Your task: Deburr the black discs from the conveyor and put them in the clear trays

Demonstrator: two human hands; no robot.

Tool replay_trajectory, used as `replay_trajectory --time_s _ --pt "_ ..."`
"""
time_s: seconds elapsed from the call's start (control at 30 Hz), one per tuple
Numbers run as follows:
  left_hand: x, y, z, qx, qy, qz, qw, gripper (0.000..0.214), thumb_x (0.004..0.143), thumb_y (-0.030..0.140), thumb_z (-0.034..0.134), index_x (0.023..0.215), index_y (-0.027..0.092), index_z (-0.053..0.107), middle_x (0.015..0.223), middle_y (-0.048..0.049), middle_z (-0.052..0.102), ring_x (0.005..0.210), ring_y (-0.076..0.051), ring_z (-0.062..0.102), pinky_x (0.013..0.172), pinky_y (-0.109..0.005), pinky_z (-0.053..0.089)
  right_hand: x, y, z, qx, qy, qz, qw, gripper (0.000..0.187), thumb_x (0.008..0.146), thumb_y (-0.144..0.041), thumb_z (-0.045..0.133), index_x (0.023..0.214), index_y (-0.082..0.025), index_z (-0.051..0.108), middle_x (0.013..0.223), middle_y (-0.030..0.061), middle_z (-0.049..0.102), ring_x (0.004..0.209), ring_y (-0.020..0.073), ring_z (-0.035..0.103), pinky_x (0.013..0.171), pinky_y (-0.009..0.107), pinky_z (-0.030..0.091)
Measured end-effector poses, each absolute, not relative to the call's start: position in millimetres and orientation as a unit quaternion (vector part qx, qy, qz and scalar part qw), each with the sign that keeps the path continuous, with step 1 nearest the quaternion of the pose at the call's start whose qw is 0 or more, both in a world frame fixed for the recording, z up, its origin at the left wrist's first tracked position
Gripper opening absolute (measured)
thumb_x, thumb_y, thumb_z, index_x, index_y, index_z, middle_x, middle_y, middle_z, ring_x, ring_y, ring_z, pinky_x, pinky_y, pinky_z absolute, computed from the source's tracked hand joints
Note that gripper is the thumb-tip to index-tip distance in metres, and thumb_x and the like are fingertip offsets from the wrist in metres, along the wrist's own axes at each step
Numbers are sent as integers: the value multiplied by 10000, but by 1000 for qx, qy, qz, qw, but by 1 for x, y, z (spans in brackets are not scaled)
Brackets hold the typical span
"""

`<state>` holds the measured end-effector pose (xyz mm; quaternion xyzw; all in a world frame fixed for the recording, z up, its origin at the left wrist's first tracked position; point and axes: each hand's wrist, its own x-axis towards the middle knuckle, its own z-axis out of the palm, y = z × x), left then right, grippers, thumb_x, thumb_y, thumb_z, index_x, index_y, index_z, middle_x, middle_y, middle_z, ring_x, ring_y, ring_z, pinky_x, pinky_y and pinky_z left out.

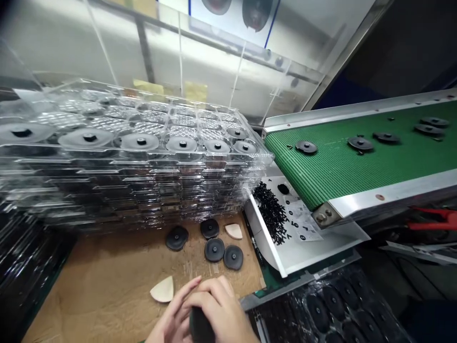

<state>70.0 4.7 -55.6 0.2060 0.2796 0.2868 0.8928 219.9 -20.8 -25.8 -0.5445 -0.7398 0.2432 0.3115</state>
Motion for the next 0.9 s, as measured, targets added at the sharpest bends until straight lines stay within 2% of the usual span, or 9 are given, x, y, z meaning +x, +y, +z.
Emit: replay_trajectory --time_s 0.13,0.23,0.3,0.43,0.53,0.6,0.67,0.77,0.9 --pt "50 4 -67 221 303 311 873 1062 457 520 865 1380 223 434 1322 -189 557 1232 -368 514 1019 -430 395 176 -20 -63 -568 -683 168 428 326 706 -356 657 1013 -266 590 863 20 616 795 201 548 712 316 429" --pt "33 0 -68 187 316 336 867 1050 505 499 854 1410 227 396 1357 -181 536 1291 -360 462 1066 -429 350 152 -18 -62 -564 -666 171 458 429 627 -272 605 1054 -253 572 919 29 640 869 233 554 780 364 418" --pt "24 -6 -66 156 324 340 869 1009 533 457 856 1408 234 406 1347 -165 552 1321 -342 435 1100 -423 311 143 -17 -59 -555 -677 190 445 498 588 -230 585 1084 -252 553 962 38 657 931 263 562 825 405 415" --pt "9 -19 -55 95 330 346 873 817 590 399 841 1327 245 524 1327 -142 582 1311 -337 454 1114 -436 305 143 -19 -47 -516 -739 264 343 692 573 -232 638 1244 -233 469 1095 92 654 1116 348 532 923 503 408" --pt "-1 -22 -45 50 333 393 856 582 689 383 778 1233 277 602 1341 -105 579 1244 -330 527 1094 -480 347 158 -18 -36 -480 -777 290 286 852 693 -357 704 1434 -232 302 1396 141 483 1329 360 372 1025 526 374" --pt "-10 -20 -38 39 335 440 833 487 725 347 756 1189 304 617 1342 -71 579 1204 -320 565 1072 -504 380 169 -12 -38 -516 -768 265 270 733 813 -399 631 1452 -269 296 1466 120 404 1350 317 361 1044 498 383" --pt "-19 -17 -34 42 335 481 809 475 712 293 773 1160 323 616 1353 -44 568 1194 -310 577 1059 -500 403 176 -3 -51 -579 -741 223 256 517 895 -353 528 1394 -276 415 1397 123 472 1274 300 451 1014 506 414" --pt "-30 -16 -31 55 340 516 785 501 700 261 785 1159 335 599 1392 -34 532 1209 -289 569 1067 -467 402 170 10 -84 -608 -729 210 235 373 883 -288 520 1243 -211 584 1267 169 554 1125 326 550 939 546 461" --pt "-33 -20 -29 50 345 535 770 553 653 389 792 1161 317 586 1368 -64 553 1200 -281 577 1087 -457 375 155 19 -108 -603 -727 223 241 327 883 -201 452 1156 -156 627 1185 187 582 1097 315 572 933 509 479"
